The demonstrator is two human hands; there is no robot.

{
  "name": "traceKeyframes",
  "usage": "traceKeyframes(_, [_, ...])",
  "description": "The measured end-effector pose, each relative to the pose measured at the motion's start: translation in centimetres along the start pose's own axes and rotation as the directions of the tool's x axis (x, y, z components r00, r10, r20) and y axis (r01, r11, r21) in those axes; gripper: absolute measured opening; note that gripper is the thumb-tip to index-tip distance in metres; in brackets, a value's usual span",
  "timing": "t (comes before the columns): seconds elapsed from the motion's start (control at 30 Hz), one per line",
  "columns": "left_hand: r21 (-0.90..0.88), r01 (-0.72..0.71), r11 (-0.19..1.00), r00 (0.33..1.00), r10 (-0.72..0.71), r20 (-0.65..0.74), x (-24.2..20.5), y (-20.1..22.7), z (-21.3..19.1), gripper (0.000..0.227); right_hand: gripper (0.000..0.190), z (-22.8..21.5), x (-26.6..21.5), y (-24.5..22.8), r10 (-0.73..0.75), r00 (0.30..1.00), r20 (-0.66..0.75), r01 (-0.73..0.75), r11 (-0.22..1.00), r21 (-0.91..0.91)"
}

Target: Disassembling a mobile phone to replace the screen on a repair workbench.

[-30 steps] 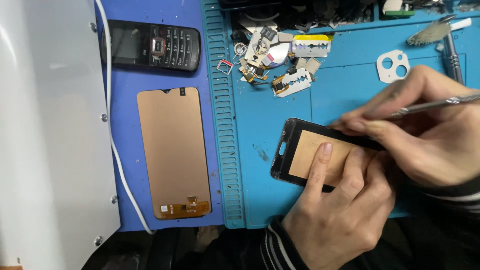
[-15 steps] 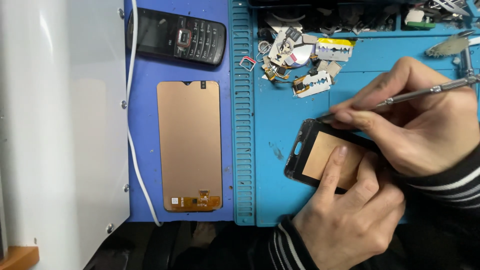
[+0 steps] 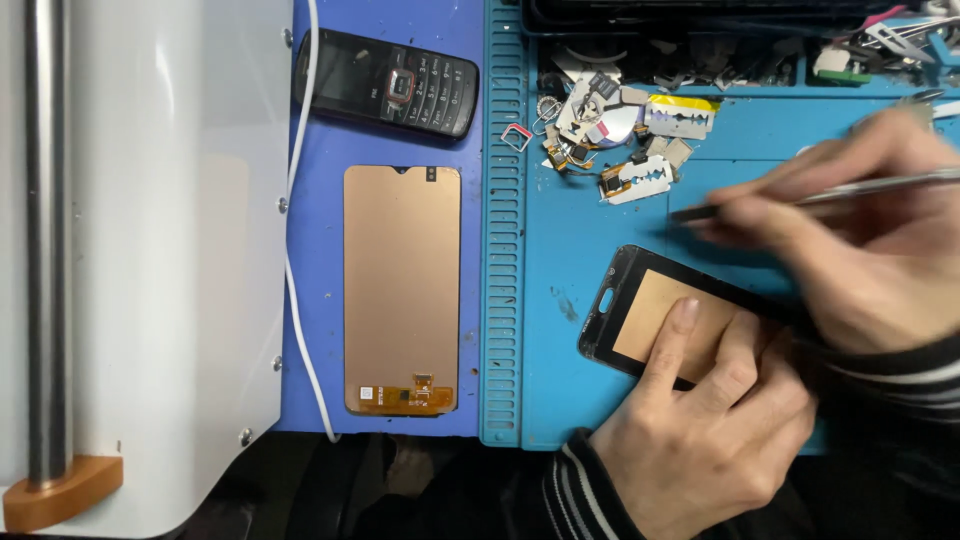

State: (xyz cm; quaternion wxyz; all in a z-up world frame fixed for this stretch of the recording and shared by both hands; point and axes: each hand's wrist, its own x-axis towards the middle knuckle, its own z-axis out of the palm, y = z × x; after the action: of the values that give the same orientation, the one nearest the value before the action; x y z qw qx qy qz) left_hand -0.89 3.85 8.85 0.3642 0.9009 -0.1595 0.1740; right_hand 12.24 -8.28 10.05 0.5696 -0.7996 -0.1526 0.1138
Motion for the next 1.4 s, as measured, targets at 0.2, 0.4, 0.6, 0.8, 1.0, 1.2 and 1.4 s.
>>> traceKeyframes(0.2, [0.077,-0.056,0.995,0.996,0.061,-0.065,1.5,-0.1,-1.3,0.026,0.018,-7.4,-4.9,3.9,0.206,0.965,-0.165,-0.231,0.961,-0.154])
traceKeyframes(0.4, [0.042,-0.083,0.996,0.995,0.085,-0.048,1.1,0.5,1.1,0.031,0.037,-7.6,-9.5,5.2,0.109,0.88,-0.462,-0.139,0.99,-0.032])
traceKeyframes(0.6, [0.007,-0.109,0.994,0.99,0.108,0.086,2.8,0.7,-0.4,0.03,0.024,-6.8,-9.6,3.7,0.057,0.867,-0.494,-0.109,0.991,-0.077])
traceKeyframes(0.8, [0.048,-0.148,0.988,0.962,0.133,0.237,4.2,0.9,-1.8,0.081,0.021,-7.1,-10.0,4.2,0.017,0.891,-0.454,-0.057,0.996,-0.074])
traceKeyframes(1.0, [0.097,0.002,0.995,0.997,-0.009,0.077,5.1,2.3,-0.1,0.069,0.023,-7.5,-9.8,3.5,0.011,0.909,-0.418,-0.037,0.998,-0.054])
traceKeyframes(1.2, [-0.01,-0.099,0.995,0.989,0.1,0.107,5.7,3.2,-2.0,0.022,0.024,-7.6,-9.8,3.2,-0.007,0.916,-0.401,-0.038,0.994,-0.105])
traceKeyframes(1.4, [-0.128,-0.496,0.859,0.841,0.512,0.176,1.8,2.0,2.9,0.01,0.022,-7.8,-9.8,2.9,-0.038,0.92,-0.39,-0.061,0.97,-0.237])
